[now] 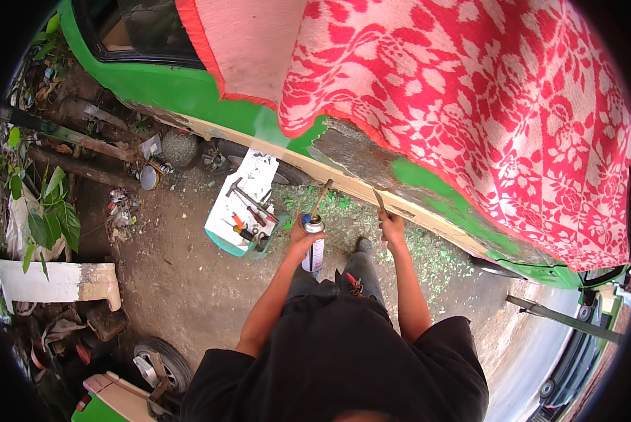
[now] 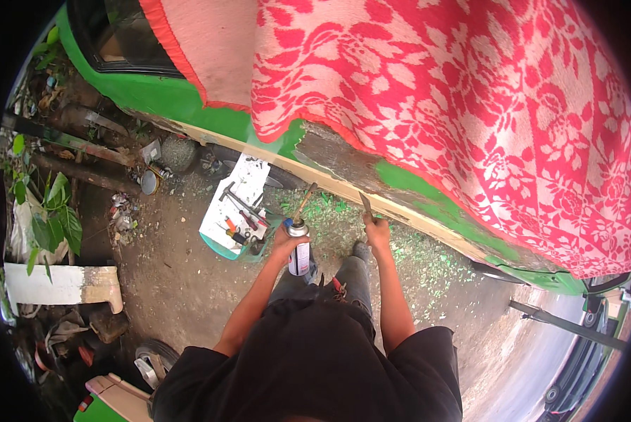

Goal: The person uses a blowtorch and a scraper to remove old paint from the side panel of a green car. The person repeatedly applies heat with the torch and scrapes away softened paint, working along the lower edge of the panel while a patterned cloth covers the upper area.

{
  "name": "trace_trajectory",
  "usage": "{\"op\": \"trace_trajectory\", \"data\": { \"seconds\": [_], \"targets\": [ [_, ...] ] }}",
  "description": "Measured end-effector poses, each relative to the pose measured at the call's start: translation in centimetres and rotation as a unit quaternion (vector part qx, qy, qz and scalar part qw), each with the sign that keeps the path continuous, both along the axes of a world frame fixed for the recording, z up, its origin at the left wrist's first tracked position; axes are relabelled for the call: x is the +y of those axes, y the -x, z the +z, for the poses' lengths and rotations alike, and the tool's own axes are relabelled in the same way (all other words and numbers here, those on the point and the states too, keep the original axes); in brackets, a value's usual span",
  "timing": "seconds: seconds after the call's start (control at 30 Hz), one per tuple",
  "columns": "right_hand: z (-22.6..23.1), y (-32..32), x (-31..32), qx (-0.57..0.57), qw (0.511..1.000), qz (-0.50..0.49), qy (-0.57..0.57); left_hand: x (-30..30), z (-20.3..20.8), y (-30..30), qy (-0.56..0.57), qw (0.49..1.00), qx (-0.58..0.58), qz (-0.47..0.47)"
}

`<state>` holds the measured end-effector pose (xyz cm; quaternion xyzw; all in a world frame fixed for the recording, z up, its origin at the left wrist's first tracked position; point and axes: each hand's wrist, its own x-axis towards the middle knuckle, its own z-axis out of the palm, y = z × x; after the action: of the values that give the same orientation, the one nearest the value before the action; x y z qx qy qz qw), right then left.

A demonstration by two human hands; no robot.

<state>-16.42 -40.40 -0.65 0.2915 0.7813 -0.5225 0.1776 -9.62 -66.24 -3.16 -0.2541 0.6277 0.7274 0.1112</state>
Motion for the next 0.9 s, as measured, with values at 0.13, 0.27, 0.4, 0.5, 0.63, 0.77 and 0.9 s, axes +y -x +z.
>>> {"op": "trace_trajectory", "data": {
  "seconds": [0.13, 0.27, 0.4, 0.5, 0.63, 0.77, 0.9],
  "targets": [
    [0.2, -2.0, 4.0, -0.021, 0.999, -0.036, 0.028, 2.5, 0.3, -0.4, 0.005, 1.000, -0.003, -0.013],
    [0.4, -1.7, 5.6, -0.011, 0.998, 0.001, 0.059, 5.3, 0.7, -0.3, 0.018, 1.000, 0.007, -0.016],
    [0.3, -0.2, 6.4, -0.002, 0.994, 0.066, 0.084, 7.7, 0.8, -0.3, 0.047, 0.999, 0.011, -0.009],
    [-0.3, 1.1, 6.9, -0.013, 0.989, 0.089, 0.120, 9.1, 0.3, -0.5, 0.053, 0.999, -0.006, 0.003],
    [-1.5, 2.7, 7.4, -0.052, 0.975, 0.105, 0.188, 11.0, -1.1, -0.3, 0.023, 0.999, 0.011, 0.044],
    [-3.7, 3.2, 7.9, -0.068, 0.968, 0.118, 0.209, 13.0, -2.9, -0.3, 0.015, 0.997, 0.003, 0.079],
    [-7.0, 3.8, 8.2, -0.075, 0.980, 0.147, 0.111, 14.2, -4.7, -0.7, -0.037, 0.993, 0.002, 0.115]
  ]
}}
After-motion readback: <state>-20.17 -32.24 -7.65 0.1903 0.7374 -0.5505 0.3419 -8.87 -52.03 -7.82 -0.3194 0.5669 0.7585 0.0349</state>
